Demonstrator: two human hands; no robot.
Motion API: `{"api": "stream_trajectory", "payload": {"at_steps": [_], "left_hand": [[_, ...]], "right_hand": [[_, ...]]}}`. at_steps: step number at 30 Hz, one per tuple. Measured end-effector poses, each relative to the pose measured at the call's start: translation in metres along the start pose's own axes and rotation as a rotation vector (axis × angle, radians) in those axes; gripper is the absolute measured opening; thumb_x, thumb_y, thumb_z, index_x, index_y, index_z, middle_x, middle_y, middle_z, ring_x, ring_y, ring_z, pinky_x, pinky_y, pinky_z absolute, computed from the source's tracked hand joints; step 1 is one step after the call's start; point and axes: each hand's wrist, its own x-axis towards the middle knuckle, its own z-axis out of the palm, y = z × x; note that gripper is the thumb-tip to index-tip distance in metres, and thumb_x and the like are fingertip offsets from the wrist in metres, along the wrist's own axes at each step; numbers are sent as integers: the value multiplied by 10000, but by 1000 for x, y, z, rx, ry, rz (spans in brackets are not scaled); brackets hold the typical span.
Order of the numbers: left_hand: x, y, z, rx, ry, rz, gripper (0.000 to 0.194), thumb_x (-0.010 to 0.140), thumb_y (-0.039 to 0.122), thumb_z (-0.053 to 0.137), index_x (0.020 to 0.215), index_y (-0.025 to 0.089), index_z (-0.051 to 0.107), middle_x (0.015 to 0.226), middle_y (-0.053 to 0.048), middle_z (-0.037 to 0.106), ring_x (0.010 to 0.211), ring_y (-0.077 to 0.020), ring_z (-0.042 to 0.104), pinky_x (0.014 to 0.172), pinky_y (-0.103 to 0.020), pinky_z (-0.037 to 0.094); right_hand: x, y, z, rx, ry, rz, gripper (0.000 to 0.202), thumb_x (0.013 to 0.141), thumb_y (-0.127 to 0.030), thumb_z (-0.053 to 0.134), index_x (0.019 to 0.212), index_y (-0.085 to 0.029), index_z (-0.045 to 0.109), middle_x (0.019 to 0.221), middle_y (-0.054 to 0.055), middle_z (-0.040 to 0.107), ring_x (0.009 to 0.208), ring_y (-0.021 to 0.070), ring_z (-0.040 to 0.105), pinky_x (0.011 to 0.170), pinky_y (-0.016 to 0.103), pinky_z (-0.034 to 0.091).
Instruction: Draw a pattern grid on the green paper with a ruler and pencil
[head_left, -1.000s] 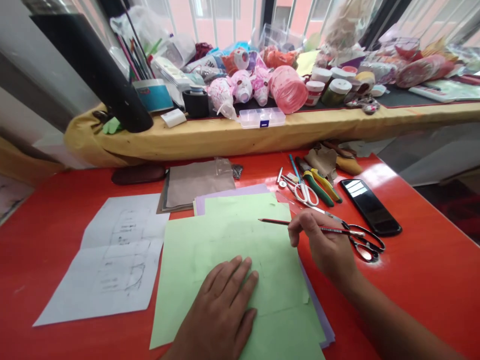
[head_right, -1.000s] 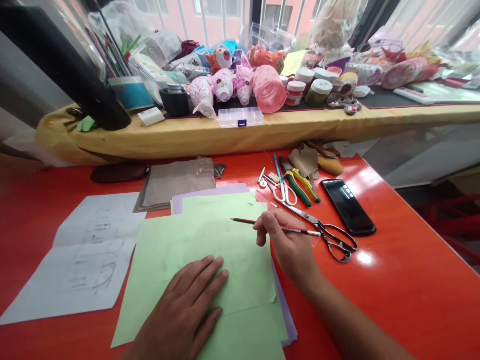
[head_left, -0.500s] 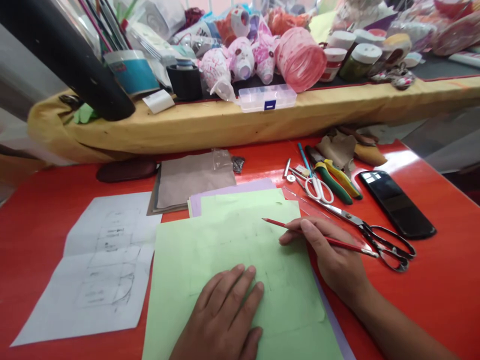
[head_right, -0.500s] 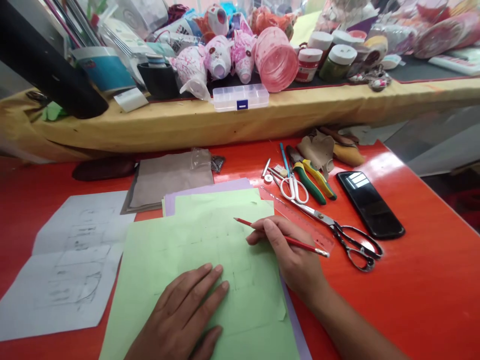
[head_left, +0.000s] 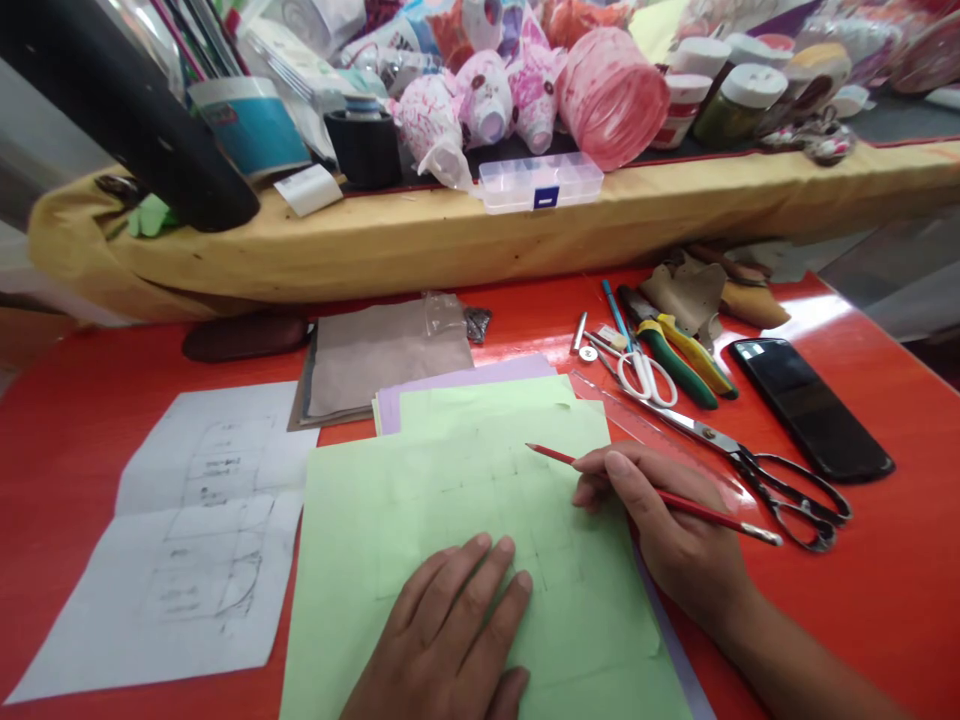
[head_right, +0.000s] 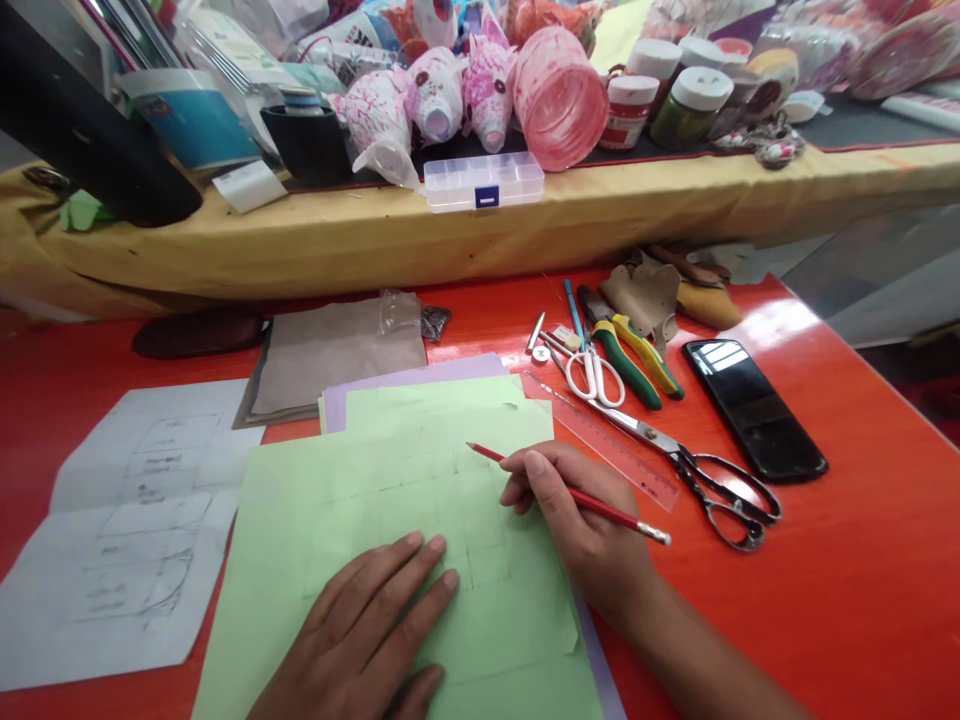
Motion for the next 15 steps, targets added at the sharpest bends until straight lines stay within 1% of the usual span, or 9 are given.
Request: {"api": "stream_trajectory", "payload": {"at_steps": [6,12,15], "left_hand": [[-1,-1,1,18,3,7,377,1150,299,507,1429,180,731,1539,-77,682,1464,-250,574,1305,-391,331],[0,-2,1,18,8,10,380,1152,310,507,1432,181,729,1530,-78,687,1458,-248,578,1290,-385,356],[-1,-1,1,17,0,6,381,1156,313,504,1436,185,727,1538,-75,683,1468,-246,571,1296,-385,347]], "right_hand": [[2,-3,1,-7,-14,31,331,1123,-406,607,936,-221,808,717,19,798,654,154,770,612,221,641],[1,1,2,-11,-23,44,320,1129,-413,601,976,-232,816,763,19,819,703,157,795,650,223,656],[1,1,1,-17,-21,44,319,1129,-412,603,974,-230,815,768,21,820,704,159,795,650,226,655]]}}
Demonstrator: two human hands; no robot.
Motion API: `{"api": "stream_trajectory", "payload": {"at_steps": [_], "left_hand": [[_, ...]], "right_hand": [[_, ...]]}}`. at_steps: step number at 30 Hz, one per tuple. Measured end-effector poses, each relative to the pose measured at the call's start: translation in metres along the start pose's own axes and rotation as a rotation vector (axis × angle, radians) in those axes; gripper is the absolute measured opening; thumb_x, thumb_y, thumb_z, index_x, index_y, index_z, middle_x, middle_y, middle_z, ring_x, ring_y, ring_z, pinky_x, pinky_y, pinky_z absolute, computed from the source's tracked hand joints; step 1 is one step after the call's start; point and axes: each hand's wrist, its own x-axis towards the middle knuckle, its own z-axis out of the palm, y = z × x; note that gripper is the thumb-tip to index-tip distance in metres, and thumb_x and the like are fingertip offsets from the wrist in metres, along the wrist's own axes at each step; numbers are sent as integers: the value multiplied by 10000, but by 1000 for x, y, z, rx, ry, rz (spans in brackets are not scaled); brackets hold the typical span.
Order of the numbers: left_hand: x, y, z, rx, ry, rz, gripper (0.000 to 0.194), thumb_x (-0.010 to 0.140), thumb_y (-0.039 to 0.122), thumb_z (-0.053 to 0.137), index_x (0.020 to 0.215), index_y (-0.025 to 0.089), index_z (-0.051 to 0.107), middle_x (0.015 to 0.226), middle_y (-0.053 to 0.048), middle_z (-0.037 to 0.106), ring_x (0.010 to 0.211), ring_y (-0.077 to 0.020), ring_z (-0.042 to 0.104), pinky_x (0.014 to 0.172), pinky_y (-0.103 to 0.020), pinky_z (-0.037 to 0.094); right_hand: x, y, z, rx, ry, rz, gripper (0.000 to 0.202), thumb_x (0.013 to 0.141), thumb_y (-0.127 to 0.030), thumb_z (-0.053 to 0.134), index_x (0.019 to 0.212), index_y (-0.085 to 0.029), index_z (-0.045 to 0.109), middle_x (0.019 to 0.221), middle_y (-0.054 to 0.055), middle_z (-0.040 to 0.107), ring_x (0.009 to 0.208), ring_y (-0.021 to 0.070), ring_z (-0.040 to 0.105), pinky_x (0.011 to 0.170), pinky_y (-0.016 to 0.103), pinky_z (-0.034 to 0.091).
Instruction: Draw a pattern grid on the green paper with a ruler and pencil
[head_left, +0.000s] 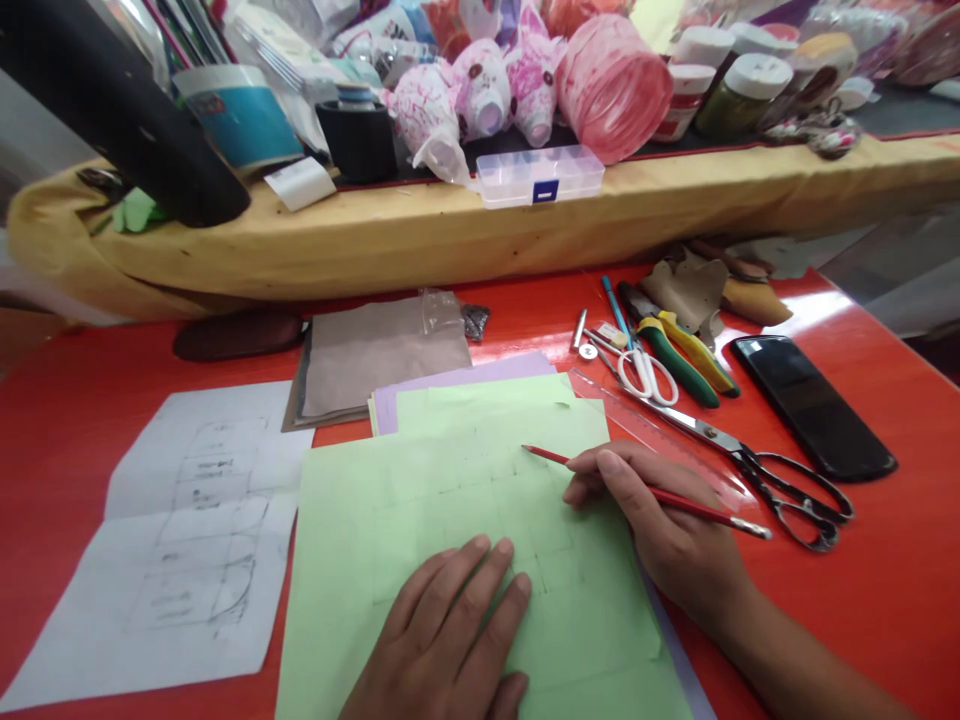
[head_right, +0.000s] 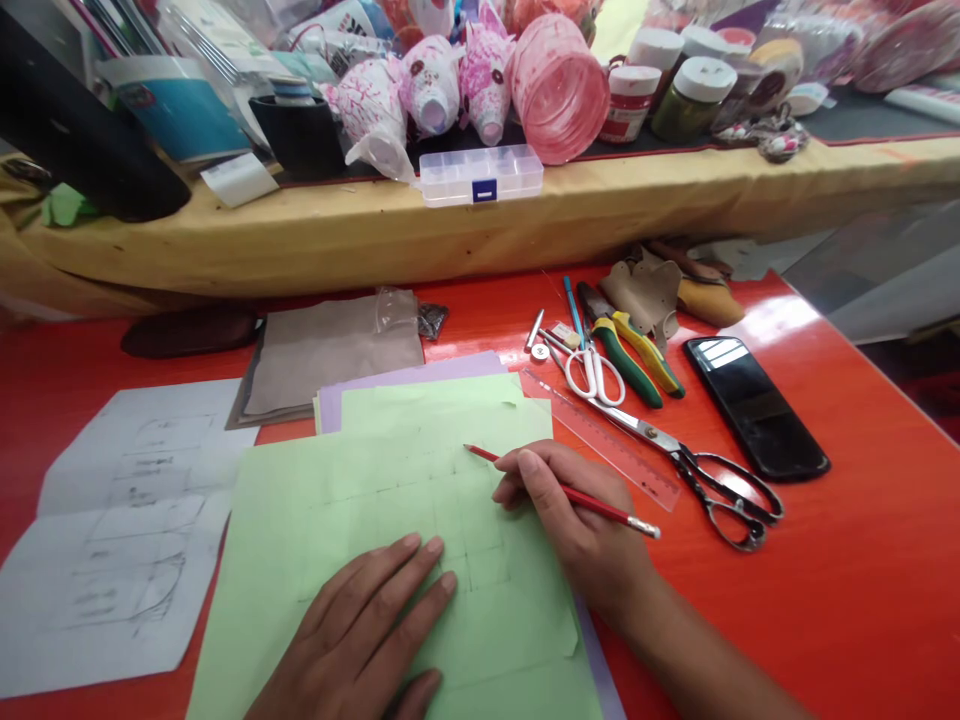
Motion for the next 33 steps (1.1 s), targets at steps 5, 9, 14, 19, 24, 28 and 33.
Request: {"api": "stream_trajectory", "payload": {"at_steps": [5,9,14,19,24,28,33], "left_hand": [[-2,1,0,-7,-2,-12,382,1160,318,497,1435,189,729,1538,-71,684,1470,-247,572,1300,-392,346],[-1,-1,0,1,-22,-2,380,1149,302,516,1455,194,716,1546,-64,683,1478,-244,569,1299,-388,354],[-1,0,1,3,-14,-11,379,1146,320,526,1446,196,721,1554,-65,676,1480,-244,567,1299,-387,364],[-2,0,0,-11,-24,-15,374,1144,310,531,1445,194,720,1556,-68,672,1486,-245,559,1306,-385,350],[-1,-1,0,1,-23,-1,377,1146,308,530,1454,193,714,1556,-68,672,1490,-244,555,1316,-388,333],[-1,-1,0,-1,-15,-7,376,1145,323,536,1445,194,720,1552,-68,675,1484,-245,562,1306,-389,352],[0,-2,1,-7,-21,-3,379,1141,291,521,1450,189,716,1554,-69,674,1484,-244,562,1313,-387,339]], "right_hand": [[1,-2,0,-6,-9,0,324,1124,-421,606,972,-222,811,766,30,820,700,170,798,641,243,659],[2,-2,1,-13,-11,9,324,1121,-418,604,966,-221,808,765,37,818,702,182,797,640,263,663],[2,-1,1,-6,-16,18,313,1126,-399,595,980,-225,811,781,40,821,709,185,799,647,268,663],[1,0,0,-14,-20,20,308,1128,-392,597,975,-231,810,788,32,823,716,181,800,660,262,659],[0,1,0,-25,-22,13,307,1131,-389,592,981,-230,808,790,29,822,708,173,797,662,257,655],[1,0,0,-42,-22,13,327,1128,-411,592,969,-225,809,780,36,818,698,183,796,650,274,658],[2,-1,0,-50,-18,14,329,1121,-423,598,964,-226,810,772,38,817,692,189,796,641,281,657]]}}
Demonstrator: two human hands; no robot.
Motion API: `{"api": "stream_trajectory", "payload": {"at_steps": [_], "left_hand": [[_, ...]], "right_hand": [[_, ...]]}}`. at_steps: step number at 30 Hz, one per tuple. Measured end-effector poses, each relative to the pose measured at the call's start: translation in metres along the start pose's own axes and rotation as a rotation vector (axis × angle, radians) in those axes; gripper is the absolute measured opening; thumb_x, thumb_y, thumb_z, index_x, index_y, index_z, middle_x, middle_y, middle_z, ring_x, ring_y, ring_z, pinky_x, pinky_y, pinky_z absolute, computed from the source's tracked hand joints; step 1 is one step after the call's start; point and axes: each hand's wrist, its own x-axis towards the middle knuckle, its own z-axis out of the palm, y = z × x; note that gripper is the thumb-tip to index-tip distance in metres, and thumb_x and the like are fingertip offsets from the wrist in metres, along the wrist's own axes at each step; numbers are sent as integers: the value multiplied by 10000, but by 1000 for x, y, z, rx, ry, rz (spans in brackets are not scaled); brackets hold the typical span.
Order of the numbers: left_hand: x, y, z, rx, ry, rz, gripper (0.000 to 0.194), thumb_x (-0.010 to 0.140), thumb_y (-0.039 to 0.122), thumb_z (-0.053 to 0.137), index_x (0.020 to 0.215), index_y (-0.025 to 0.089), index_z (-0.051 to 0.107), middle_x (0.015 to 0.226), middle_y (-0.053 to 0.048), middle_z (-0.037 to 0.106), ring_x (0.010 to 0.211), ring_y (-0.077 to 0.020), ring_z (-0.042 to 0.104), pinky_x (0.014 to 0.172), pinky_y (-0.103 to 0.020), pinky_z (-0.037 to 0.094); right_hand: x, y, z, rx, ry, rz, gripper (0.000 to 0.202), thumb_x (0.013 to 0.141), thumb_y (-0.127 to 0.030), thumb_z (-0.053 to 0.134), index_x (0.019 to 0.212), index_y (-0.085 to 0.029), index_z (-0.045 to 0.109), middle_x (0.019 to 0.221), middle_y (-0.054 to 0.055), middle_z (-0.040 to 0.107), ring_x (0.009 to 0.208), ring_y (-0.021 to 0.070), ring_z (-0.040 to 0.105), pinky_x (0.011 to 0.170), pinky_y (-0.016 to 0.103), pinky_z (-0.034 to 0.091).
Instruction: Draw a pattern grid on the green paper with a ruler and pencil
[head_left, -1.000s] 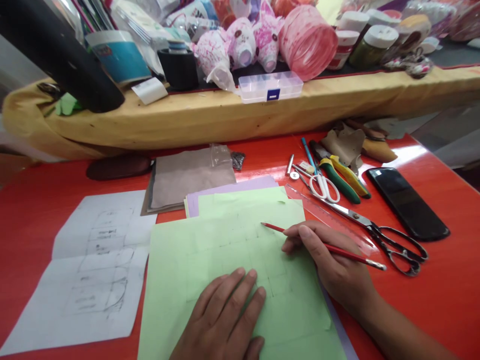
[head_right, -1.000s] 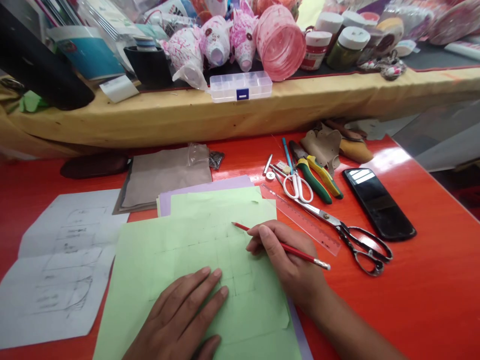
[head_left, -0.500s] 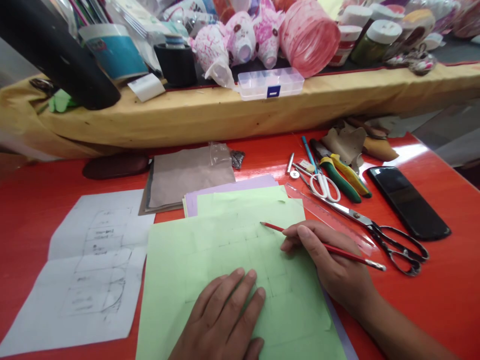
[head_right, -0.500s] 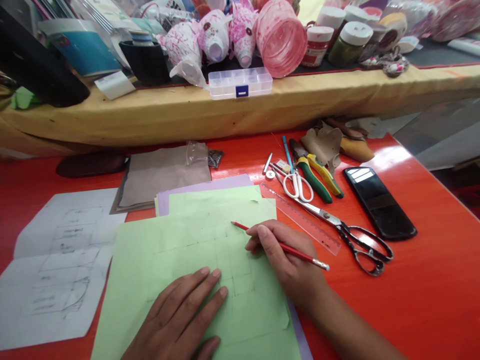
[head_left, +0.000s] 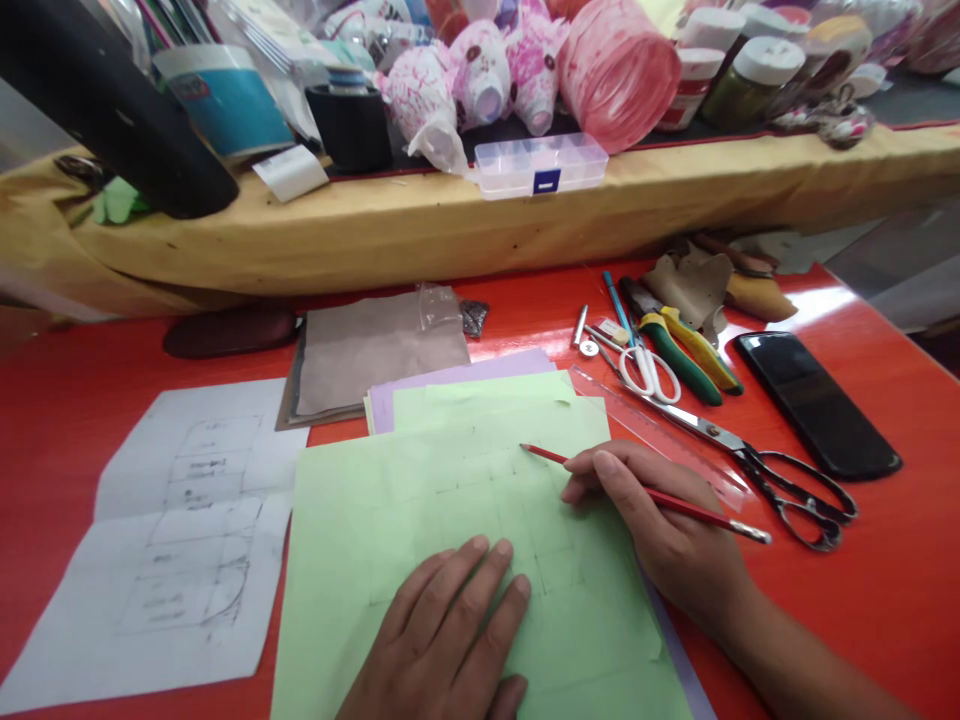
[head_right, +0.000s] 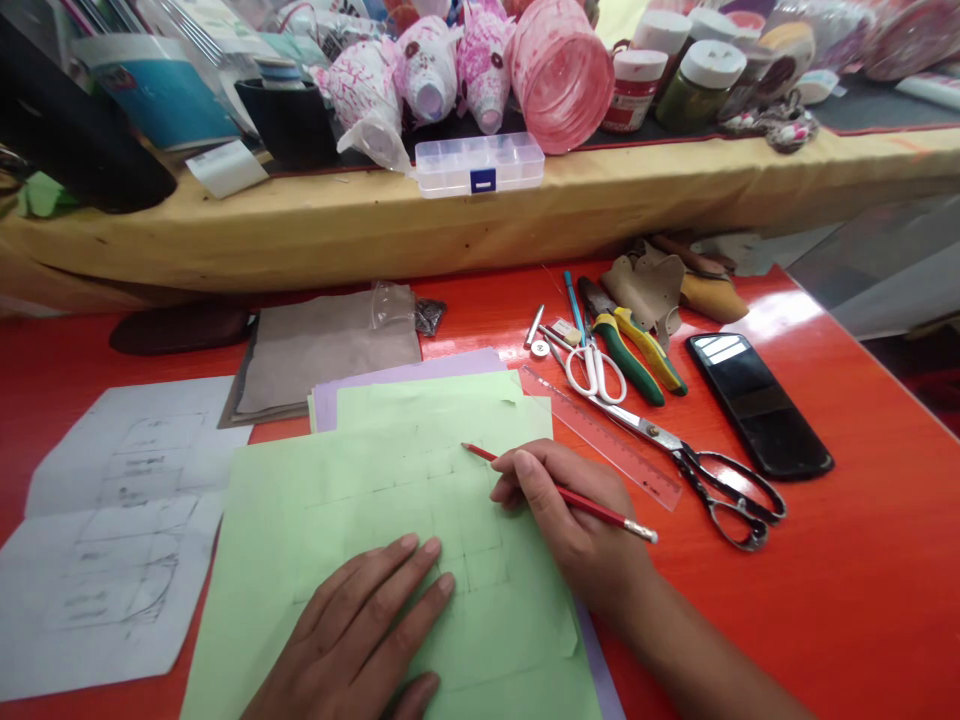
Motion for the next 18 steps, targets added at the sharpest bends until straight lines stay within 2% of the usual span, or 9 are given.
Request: {"api": "stream_trajectory", "payload": {"at_steps": [5,10,13,18], "left_hand": [[-1,1,-1,7,2,2,374,1138,290,526,1443,194,721,1541,-66,684,1476,-242,568,1306,-384,348],[0,2,-1,-32,6,-19,379,1151,269,494,1439,180,723,1540,-73,683,1487,-245,556,1333,-392,289],[0,2,-2,-17,4,-7,379,1147,275,504,1444,185,721,1539,-71,684,1482,-244,564,1318,-386,322],[-1,1,-2,12,-1,-4,382,1131,317,556,1459,200,712,1551,-68,679,1480,-246,569,1280,-382,400]], "right_hand": [[0,0,0,-6,-6,0,324,1121,-408,595,962,-224,809,770,41,817,689,192,795,639,285,659],[0,0,-1,-3,-12,-9,304,1126,-379,592,978,-227,810,783,31,820,702,175,798,653,263,654],[-1,0,0,14,-3,-5,312,1122,-397,604,971,-221,813,775,40,818,694,185,795,642,276,656],[-3,0,-2,55,132,23,347,1117,-460,612,974,-221,818,778,57,824,694,206,791,652,309,671]]}}
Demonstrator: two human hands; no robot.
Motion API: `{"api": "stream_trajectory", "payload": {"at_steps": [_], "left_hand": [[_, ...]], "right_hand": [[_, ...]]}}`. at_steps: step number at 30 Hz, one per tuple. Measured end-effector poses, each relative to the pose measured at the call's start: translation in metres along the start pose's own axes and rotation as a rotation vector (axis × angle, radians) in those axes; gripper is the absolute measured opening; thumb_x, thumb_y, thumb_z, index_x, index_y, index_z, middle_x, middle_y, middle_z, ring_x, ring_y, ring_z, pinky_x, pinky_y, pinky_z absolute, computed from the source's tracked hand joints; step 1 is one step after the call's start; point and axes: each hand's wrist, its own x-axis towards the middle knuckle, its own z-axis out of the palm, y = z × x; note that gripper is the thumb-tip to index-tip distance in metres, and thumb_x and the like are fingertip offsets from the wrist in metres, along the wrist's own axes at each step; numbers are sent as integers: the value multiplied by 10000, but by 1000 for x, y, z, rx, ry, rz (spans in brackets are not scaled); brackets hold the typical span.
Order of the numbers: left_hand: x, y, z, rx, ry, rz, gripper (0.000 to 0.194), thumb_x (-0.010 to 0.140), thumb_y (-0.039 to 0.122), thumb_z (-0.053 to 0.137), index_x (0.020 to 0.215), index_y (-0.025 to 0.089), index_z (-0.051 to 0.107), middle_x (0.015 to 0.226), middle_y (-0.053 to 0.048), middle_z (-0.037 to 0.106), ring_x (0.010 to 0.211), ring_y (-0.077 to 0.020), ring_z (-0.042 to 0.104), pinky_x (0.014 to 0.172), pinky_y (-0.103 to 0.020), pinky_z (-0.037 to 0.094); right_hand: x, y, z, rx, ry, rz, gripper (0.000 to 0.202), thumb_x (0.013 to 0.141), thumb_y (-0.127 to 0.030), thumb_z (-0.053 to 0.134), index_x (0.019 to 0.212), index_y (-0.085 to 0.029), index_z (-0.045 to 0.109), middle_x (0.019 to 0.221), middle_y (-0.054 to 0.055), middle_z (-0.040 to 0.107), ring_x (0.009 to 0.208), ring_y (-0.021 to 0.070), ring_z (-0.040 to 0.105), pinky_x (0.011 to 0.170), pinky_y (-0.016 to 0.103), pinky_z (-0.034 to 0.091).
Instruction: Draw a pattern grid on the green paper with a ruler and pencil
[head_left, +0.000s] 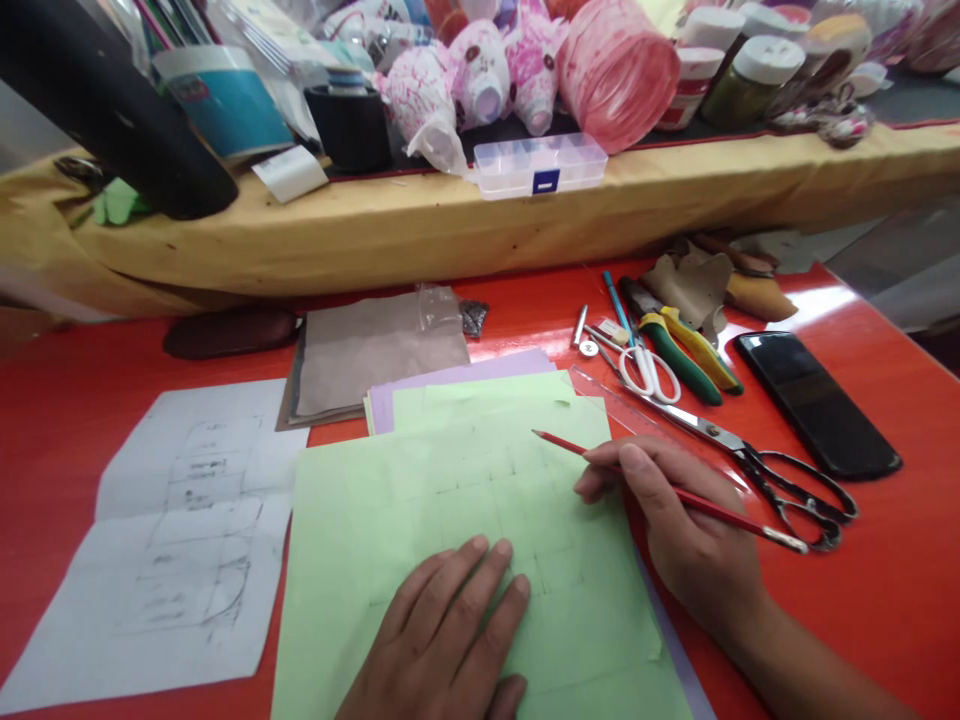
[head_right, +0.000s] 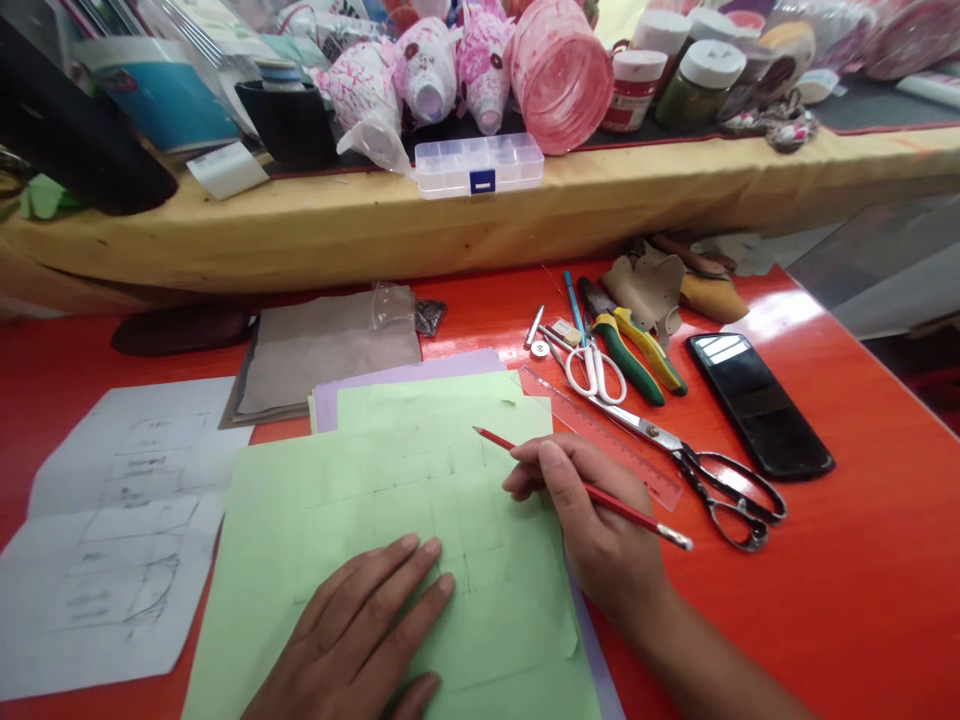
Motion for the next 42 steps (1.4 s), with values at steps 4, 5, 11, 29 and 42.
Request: {"api": "stream_trajectory", "payload": {"at_steps": [4,5,11,29,42], "left_hand": [[0,0,1,0,6,5,382,1129,314,553,1455,197,714,1550,-70,680,1481,-247,568,1278,-386,405],[0,0,1,0,3,7,382,1128,308,553,1457,197,712,1550,-70,679,1480,-247,569,1275,-385,409],[0,0,-1,-9,4,4,380,1128,292,546,1455,193,713,1555,-71,674,1478,-249,569,1278,-389,395],[4,2,-2,-62,14,-24,372,1169,319,499,1425,172,725,1526,-83,693,1465,-259,572,1279,-402,359],[2,0,1,-56,12,-11,370,1155,284,502,1430,171,722,1528,-84,687,1466,-258,570,1278,-398,359]], "right_hand": [[-1,2,-1,36,22,11,338,1112,-467,625,983,-224,821,776,53,826,684,205,787,650,311,672],[-1,2,-1,43,13,10,329,1115,-457,624,990,-227,821,781,51,828,686,201,786,651,305,670],[0,4,0,51,-10,2,295,1128,-407,611,1008,-239,823,800,35,832,698,172,783,667,262,658],[0,5,1,-36,-135,-52,278,1132,-354,593,997,-243,810,793,5,815,710,150,786,674,228,637],[0,4,1,-53,-152,-54,269,1130,-346,593,1004,-244,808,800,1,821,710,144,791,681,218,637]]}}
